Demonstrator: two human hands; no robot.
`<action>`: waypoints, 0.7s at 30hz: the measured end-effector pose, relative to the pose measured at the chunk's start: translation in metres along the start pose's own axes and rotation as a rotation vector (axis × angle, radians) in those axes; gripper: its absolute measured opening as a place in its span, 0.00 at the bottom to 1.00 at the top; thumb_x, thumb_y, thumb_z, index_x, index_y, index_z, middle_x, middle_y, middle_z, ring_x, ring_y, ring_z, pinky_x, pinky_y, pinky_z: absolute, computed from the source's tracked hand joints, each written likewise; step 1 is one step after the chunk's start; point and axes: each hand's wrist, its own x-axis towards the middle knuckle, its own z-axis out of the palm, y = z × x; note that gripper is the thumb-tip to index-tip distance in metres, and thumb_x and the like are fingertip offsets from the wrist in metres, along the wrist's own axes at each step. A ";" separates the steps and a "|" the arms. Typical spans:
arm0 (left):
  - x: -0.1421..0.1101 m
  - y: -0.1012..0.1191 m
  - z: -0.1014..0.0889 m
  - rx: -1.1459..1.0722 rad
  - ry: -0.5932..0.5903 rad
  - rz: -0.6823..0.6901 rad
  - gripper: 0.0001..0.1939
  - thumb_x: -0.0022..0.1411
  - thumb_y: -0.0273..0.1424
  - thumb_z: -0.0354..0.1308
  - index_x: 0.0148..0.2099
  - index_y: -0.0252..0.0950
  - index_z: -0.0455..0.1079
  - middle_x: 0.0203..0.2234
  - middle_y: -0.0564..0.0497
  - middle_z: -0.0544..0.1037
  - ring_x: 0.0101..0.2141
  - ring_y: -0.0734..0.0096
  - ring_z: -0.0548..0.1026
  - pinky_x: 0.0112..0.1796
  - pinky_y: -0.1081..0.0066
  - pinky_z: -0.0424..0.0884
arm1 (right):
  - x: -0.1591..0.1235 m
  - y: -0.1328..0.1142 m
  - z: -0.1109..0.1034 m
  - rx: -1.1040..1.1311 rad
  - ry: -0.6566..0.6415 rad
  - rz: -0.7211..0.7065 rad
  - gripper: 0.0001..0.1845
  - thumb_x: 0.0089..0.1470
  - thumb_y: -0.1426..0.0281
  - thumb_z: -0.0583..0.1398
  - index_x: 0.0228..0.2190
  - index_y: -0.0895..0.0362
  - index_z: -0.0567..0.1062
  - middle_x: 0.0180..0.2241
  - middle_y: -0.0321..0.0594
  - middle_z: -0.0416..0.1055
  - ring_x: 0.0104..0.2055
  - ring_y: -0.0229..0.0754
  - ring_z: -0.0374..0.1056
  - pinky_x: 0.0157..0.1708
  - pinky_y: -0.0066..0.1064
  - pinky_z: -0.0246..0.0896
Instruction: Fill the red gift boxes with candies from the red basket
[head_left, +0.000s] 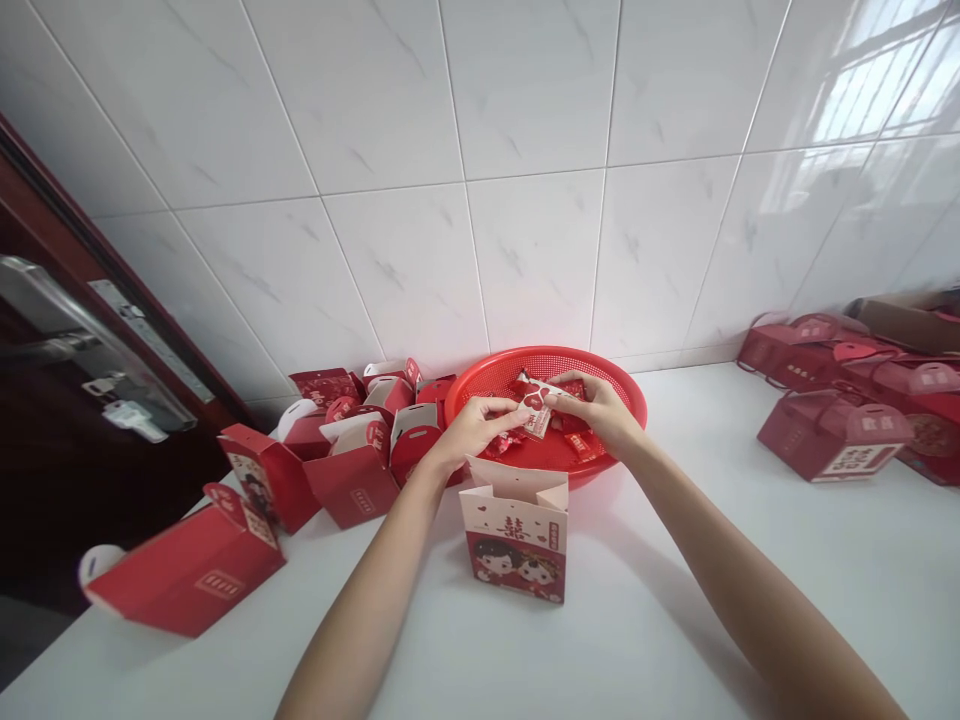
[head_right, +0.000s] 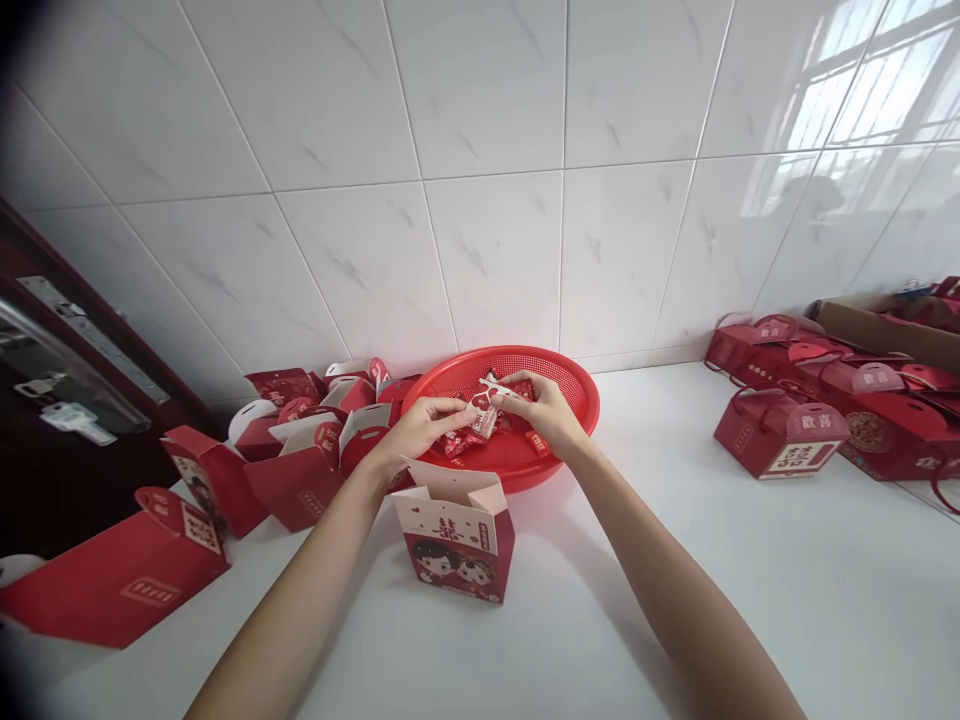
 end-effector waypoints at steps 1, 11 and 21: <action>0.000 0.000 0.000 0.002 -0.002 0.001 0.26 0.53 0.53 0.66 0.37 0.33 0.81 0.30 0.48 0.79 0.28 0.72 0.71 0.28 0.74 0.67 | 0.000 0.000 0.000 -0.004 -0.002 0.001 0.24 0.38 0.55 0.74 0.34 0.54 0.76 0.29 0.36 0.77 0.29 0.43 0.73 0.32 0.35 0.70; -0.004 0.001 0.001 -0.078 -0.058 -0.037 0.25 0.49 0.48 0.72 0.39 0.31 0.80 0.24 0.51 0.76 0.23 0.77 0.67 0.26 0.75 0.64 | 0.001 0.004 -0.001 0.000 -0.014 0.000 0.24 0.41 0.55 0.74 0.35 0.55 0.76 0.30 0.37 0.78 0.30 0.43 0.74 0.32 0.35 0.71; -0.003 -0.003 -0.001 -0.074 -0.044 0.003 0.23 0.50 0.47 0.71 0.38 0.32 0.81 0.26 0.49 0.78 0.27 0.70 0.73 0.29 0.72 0.68 | -0.001 -0.001 0.000 0.005 -0.049 0.042 0.25 0.42 0.55 0.74 0.37 0.54 0.75 0.31 0.36 0.78 0.31 0.42 0.75 0.31 0.33 0.72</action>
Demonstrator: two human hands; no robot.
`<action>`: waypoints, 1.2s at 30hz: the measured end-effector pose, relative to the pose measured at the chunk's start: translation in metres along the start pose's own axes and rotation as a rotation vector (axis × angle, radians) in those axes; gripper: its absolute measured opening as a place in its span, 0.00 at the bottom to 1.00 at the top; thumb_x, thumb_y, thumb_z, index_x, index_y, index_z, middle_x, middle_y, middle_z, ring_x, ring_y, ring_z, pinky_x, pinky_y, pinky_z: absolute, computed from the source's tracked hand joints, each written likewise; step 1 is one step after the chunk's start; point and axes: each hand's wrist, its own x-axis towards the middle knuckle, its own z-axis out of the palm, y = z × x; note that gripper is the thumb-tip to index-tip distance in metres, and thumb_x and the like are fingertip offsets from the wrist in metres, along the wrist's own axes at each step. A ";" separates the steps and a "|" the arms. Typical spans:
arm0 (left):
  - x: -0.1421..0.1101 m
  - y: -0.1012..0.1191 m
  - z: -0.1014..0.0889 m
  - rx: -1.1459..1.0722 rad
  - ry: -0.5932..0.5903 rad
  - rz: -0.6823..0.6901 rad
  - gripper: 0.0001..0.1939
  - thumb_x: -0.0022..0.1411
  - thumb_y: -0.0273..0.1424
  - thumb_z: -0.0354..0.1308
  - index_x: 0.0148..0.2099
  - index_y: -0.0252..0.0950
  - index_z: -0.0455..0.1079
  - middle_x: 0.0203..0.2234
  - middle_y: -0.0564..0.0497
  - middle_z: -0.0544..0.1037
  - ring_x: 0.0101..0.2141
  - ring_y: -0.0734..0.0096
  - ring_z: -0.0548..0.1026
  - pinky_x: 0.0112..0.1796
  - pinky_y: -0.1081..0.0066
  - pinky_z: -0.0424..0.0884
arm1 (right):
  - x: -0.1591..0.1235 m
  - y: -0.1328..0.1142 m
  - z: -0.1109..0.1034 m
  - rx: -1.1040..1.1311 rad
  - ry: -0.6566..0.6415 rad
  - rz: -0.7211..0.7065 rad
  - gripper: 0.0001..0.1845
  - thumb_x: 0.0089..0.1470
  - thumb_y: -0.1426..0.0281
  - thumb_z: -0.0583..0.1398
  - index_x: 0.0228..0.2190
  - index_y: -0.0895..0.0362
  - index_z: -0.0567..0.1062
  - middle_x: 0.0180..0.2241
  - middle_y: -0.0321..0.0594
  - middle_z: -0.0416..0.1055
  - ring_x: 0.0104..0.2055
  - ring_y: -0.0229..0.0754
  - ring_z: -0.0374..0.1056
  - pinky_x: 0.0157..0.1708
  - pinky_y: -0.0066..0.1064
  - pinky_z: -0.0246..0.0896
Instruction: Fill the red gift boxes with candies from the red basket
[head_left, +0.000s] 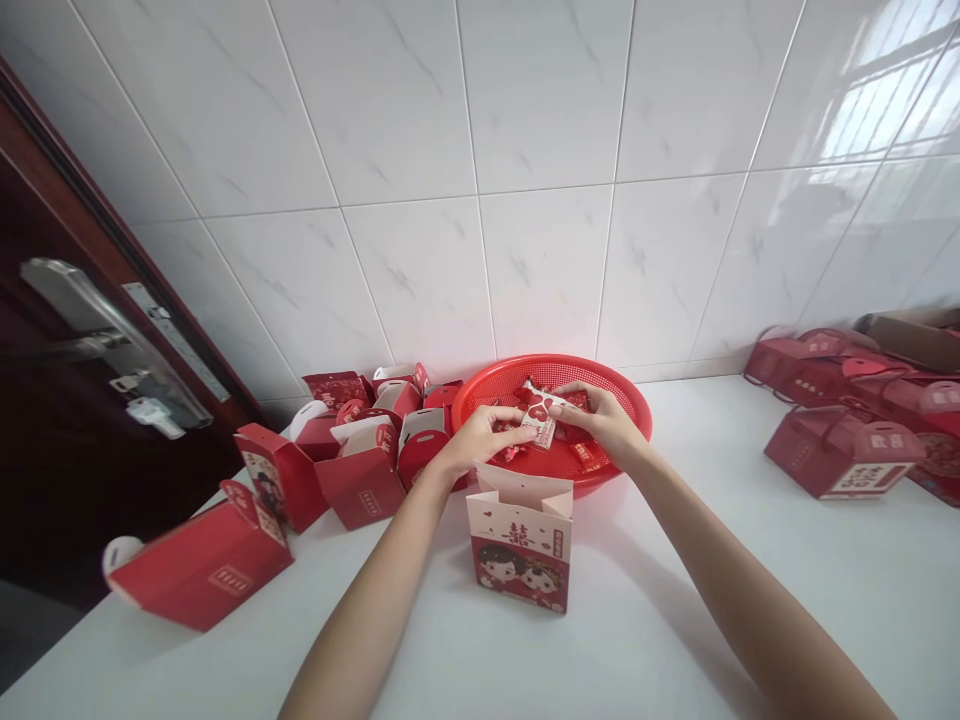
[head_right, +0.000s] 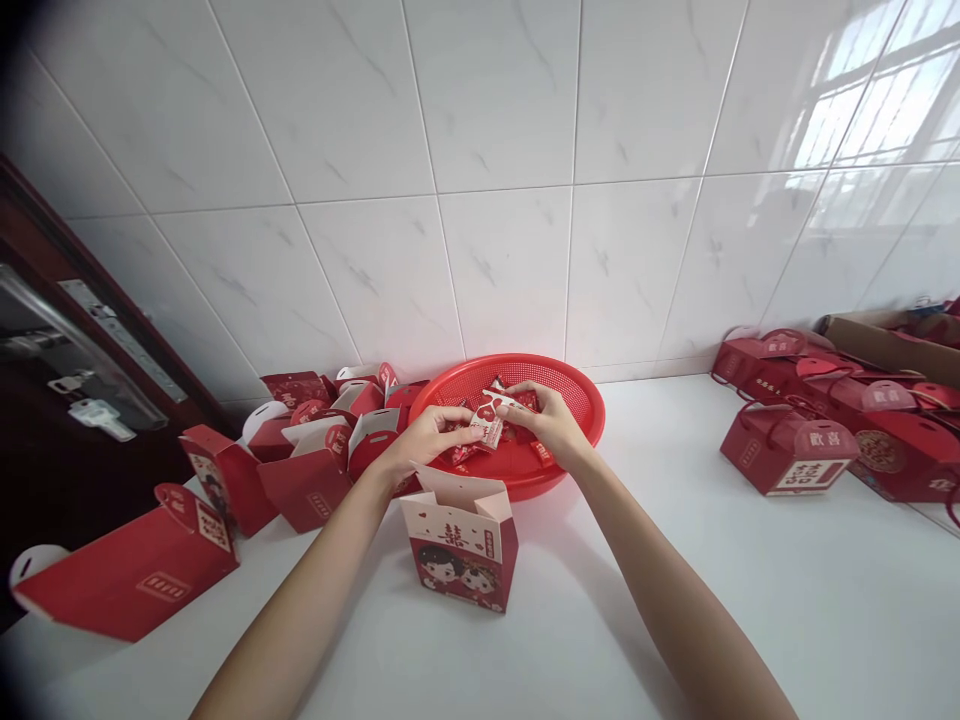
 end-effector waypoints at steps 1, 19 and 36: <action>0.000 0.000 0.000 0.001 -0.003 0.006 0.23 0.50 0.48 0.71 0.38 0.32 0.81 0.26 0.49 0.78 0.28 0.70 0.74 0.30 0.71 0.68 | 0.000 0.001 0.000 0.010 -0.003 0.000 0.25 0.42 0.56 0.75 0.37 0.54 0.74 0.31 0.36 0.78 0.30 0.42 0.75 0.31 0.33 0.72; 0.000 -0.003 -0.003 0.011 -0.008 -0.005 0.23 0.51 0.48 0.70 0.40 0.33 0.81 0.31 0.48 0.80 0.27 0.73 0.72 0.30 0.72 0.66 | -0.002 -0.001 0.000 -0.025 -0.003 -0.002 0.25 0.43 0.55 0.74 0.38 0.56 0.76 0.33 0.38 0.79 0.33 0.42 0.75 0.35 0.33 0.71; -0.003 -0.002 -0.001 -0.138 0.034 0.045 0.23 0.51 0.48 0.71 0.39 0.33 0.81 0.29 0.48 0.79 0.31 0.69 0.74 0.32 0.71 0.69 | -0.009 -0.012 0.008 0.030 0.028 -0.012 0.26 0.42 0.53 0.74 0.38 0.54 0.75 0.29 0.34 0.78 0.27 0.37 0.72 0.30 0.30 0.71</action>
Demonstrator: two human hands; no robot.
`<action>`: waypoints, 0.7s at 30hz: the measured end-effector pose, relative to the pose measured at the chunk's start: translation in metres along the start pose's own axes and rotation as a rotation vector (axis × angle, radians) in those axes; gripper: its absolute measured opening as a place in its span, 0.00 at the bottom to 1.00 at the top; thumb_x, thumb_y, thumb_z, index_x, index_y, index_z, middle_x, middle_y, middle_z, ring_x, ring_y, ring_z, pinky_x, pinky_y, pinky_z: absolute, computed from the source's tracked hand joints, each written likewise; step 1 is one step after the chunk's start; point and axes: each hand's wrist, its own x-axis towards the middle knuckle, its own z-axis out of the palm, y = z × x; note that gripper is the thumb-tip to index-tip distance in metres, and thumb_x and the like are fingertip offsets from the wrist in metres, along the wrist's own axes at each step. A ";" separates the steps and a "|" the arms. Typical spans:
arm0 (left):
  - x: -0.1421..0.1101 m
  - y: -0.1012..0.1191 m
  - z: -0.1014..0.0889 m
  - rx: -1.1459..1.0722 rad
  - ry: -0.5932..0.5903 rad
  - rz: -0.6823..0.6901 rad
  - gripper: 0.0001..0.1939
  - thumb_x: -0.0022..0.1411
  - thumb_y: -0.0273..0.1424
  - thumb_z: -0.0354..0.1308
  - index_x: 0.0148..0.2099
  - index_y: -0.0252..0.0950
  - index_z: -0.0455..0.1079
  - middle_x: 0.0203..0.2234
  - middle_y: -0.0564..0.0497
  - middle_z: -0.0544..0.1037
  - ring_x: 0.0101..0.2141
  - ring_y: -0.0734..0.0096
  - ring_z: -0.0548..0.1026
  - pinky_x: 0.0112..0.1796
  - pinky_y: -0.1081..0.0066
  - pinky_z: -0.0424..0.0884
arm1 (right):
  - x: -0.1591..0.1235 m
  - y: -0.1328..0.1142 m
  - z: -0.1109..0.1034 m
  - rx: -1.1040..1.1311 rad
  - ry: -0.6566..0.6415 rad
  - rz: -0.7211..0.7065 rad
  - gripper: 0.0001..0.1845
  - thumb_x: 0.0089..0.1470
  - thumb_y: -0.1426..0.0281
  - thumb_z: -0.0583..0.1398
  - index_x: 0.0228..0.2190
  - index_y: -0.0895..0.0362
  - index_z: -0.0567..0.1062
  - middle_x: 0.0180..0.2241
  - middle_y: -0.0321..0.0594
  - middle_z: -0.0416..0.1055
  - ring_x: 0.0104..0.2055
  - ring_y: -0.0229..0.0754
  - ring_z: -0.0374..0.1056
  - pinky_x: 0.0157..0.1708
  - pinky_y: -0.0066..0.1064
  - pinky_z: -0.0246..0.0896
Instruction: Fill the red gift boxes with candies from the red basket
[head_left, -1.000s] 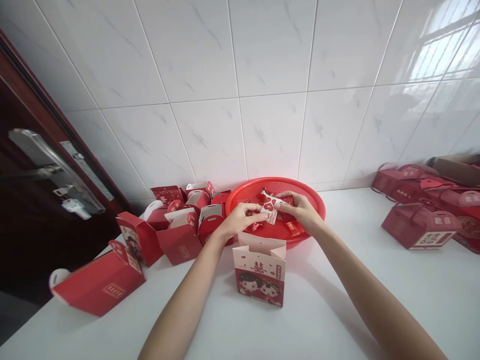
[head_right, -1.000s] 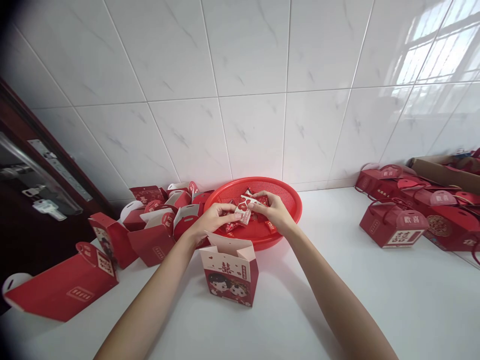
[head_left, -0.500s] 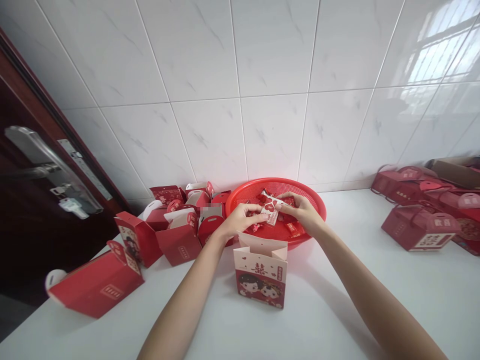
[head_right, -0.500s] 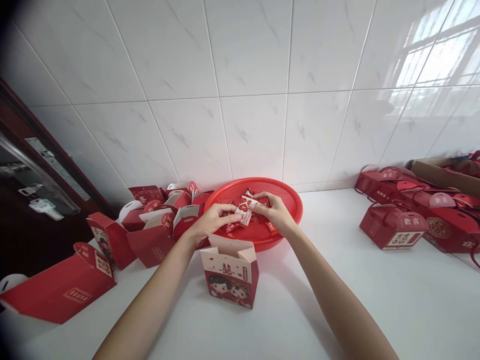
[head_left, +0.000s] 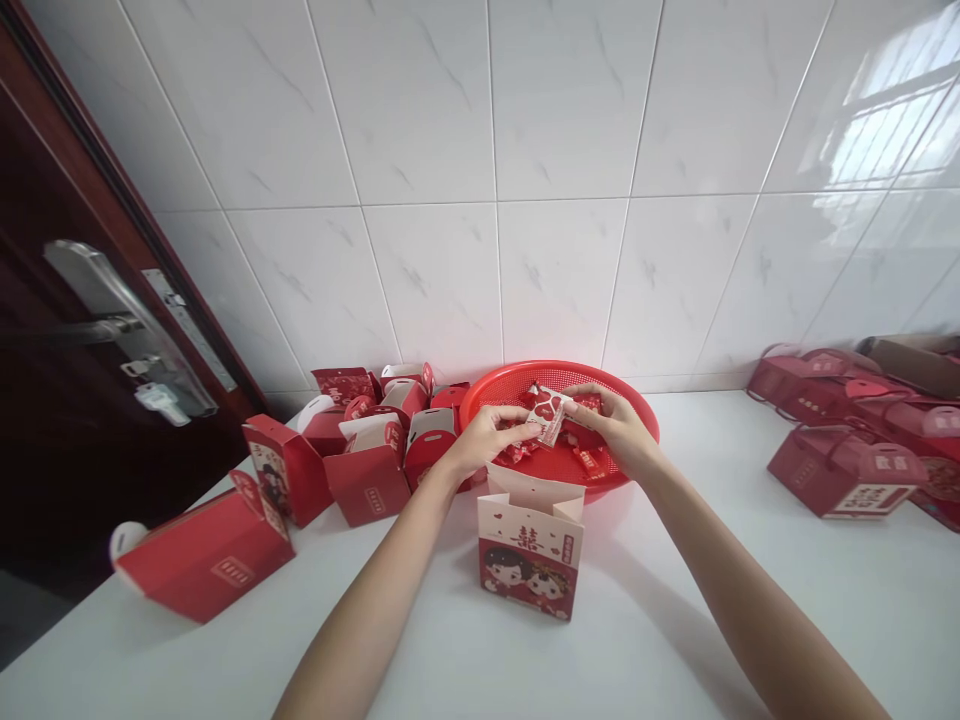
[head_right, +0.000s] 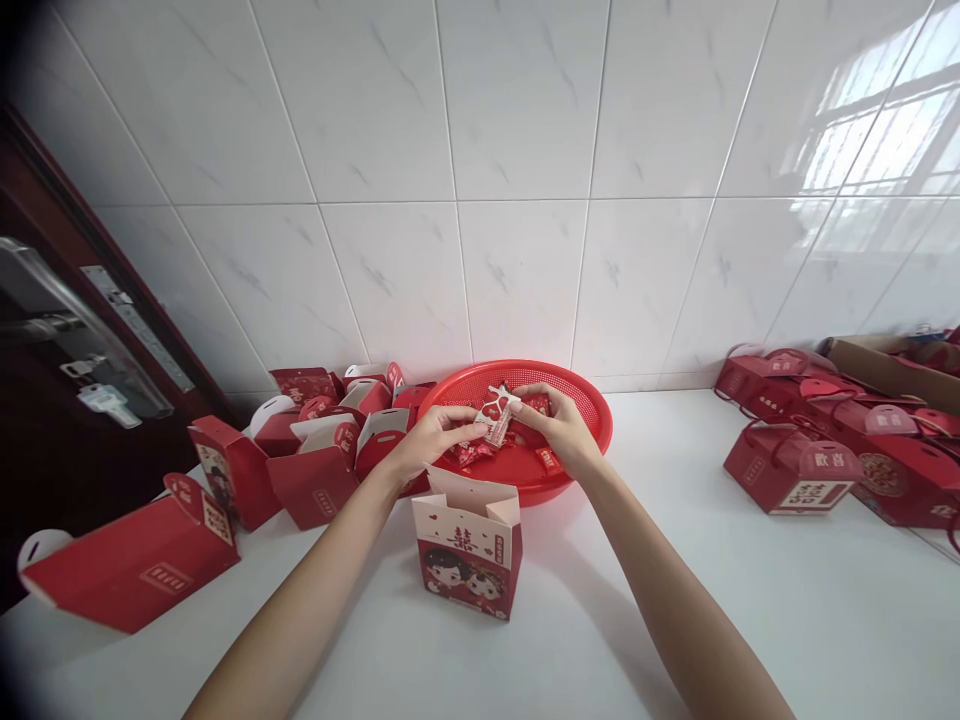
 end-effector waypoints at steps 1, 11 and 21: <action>0.000 0.000 0.000 -0.007 0.000 -0.002 0.23 0.50 0.48 0.71 0.39 0.33 0.81 0.30 0.48 0.79 0.31 0.69 0.74 0.32 0.71 0.69 | -0.001 -0.001 0.001 -0.001 0.000 0.002 0.26 0.42 0.54 0.74 0.38 0.54 0.75 0.29 0.34 0.77 0.26 0.37 0.71 0.29 0.30 0.71; -0.005 0.008 0.003 0.032 0.028 0.015 0.22 0.52 0.48 0.70 0.38 0.33 0.81 0.27 0.48 0.79 0.30 0.67 0.75 0.31 0.71 0.70 | -0.008 -0.014 0.001 -0.151 -0.008 -0.054 0.26 0.48 0.54 0.70 0.46 0.50 0.76 0.31 0.35 0.77 0.34 0.44 0.74 0.34 0.34 0.72; -0.012 0.029 -0.012 0.276 0.046 0.102 0.24 0.58 0.51 0.64 0.42 0.34 0.81 0.36 0.46 0.82 0.38 0.62 0.76 0.39 0.68 0.72 | -0.013 -0.028 -0.009 -0.282 -0.027 -0.133 0.23 0.48 0.50 0.70 0.32 0.55 0.74 0.24 0.33 0.72 0.23 0.37 0.66 0.22 0.28 0.61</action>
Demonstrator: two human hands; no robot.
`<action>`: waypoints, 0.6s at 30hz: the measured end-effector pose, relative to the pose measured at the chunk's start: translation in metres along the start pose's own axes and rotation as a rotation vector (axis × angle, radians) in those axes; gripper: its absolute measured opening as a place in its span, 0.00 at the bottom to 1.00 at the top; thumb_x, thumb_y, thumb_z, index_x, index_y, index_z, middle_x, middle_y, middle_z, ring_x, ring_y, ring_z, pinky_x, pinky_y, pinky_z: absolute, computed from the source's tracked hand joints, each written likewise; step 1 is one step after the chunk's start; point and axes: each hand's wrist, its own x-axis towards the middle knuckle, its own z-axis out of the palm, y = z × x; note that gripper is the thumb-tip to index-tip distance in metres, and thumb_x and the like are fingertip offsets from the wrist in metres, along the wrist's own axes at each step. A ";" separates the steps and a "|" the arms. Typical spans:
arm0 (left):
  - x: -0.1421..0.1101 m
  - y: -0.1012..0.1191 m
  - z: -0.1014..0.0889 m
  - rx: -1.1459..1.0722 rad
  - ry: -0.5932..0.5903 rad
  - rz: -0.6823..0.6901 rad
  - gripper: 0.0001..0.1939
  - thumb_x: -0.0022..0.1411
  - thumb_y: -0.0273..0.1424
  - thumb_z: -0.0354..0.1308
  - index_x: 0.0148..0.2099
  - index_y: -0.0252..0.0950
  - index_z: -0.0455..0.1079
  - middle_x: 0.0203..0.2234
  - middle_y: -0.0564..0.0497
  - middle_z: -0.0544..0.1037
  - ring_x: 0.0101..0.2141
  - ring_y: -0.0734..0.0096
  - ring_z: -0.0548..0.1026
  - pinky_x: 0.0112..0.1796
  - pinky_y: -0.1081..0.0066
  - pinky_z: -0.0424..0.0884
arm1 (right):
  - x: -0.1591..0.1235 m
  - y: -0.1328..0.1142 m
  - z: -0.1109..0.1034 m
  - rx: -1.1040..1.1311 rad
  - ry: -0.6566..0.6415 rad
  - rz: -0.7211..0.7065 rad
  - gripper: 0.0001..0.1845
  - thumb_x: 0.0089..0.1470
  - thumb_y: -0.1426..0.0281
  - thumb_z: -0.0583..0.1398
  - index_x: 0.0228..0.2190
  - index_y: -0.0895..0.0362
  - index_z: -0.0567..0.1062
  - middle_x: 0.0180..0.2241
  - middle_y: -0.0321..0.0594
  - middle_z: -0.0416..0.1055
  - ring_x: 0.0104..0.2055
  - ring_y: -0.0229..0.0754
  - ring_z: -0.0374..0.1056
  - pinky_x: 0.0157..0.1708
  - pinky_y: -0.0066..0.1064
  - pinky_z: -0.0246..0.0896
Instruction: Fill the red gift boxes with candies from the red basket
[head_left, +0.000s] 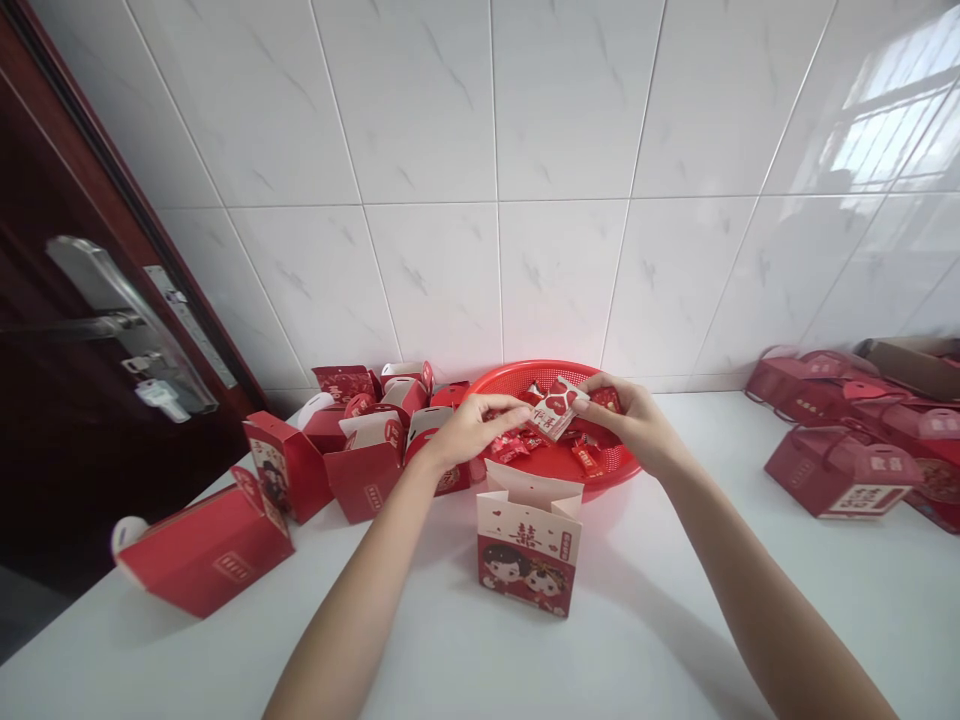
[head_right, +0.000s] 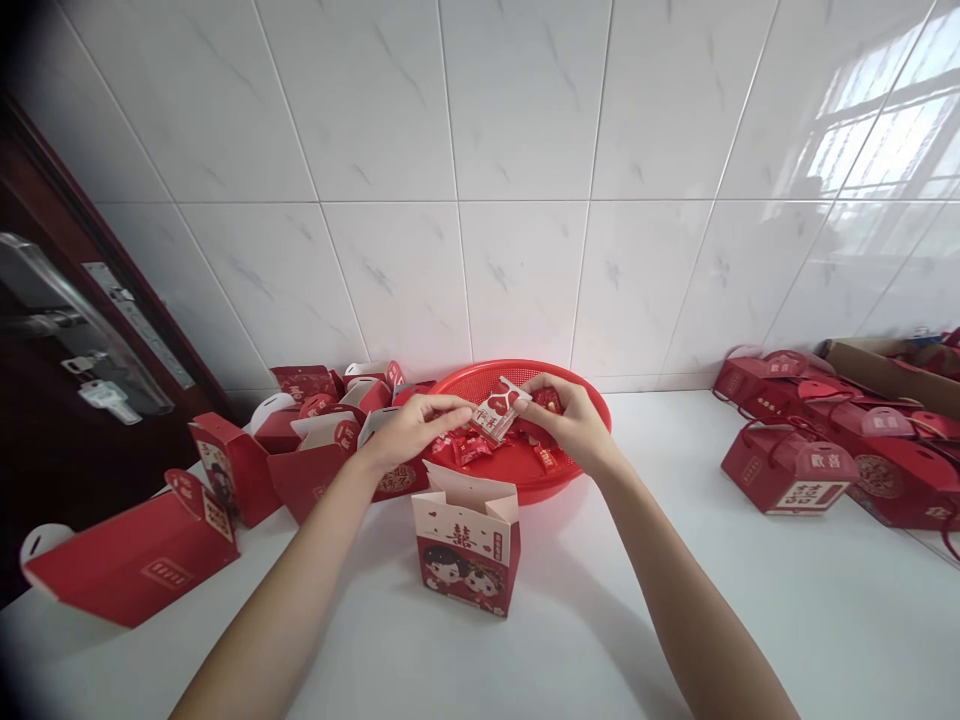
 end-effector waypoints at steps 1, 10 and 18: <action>-0.003 0.004 -0.007 0.039 0.039 0.010 0.24 0.59 0.51 0.63 0.42 0.35 0.81 0.38 0.46 0.82 0.39 0.63 0.76 0.39 0.69 0.71 | -0.002 -0.004 -0.002 0.024 0.014 0.001 0.23 0.47 0.50 0.70 0.32 0.54 0.74 0.24 0.34 0.73 0.23 0.37 0.67 0.22 0.28 0.61; -0.037 0.039 -0.044 0.406 -0.235 -0.096 0.19 0.56 0.47 0.66 0.43 0.40 0.81 0.39 0.49 0.83 0.39 0.62 0.78 0.38 0.72 0.70 | -0.028 -0.036 0.003 -0.129 -0.178 -0.107 0.17 0.54 0.54 0.67 0.33 0.55 0.75 0.22 0.33 0.68 0.21 0.34 0.61 0.19 0.27 0.57; -0.032 0.031 -0.034 0.419 -0.306 -0.113 0.24 0.59 0.51 0.62 0.26 0.36 0.76 0.19 0.53 0.70 0.21 0.73 0.64 0.23 0.73 0.56 | -0.037 -0.041 0.020 -0.435 -0.222 -0.258 0.07 0.61 0.65 0.60 0.31 0.53 0.74 0.25 0.34 0.69 0.26 0.37 0.62 0.25 0.29 0.56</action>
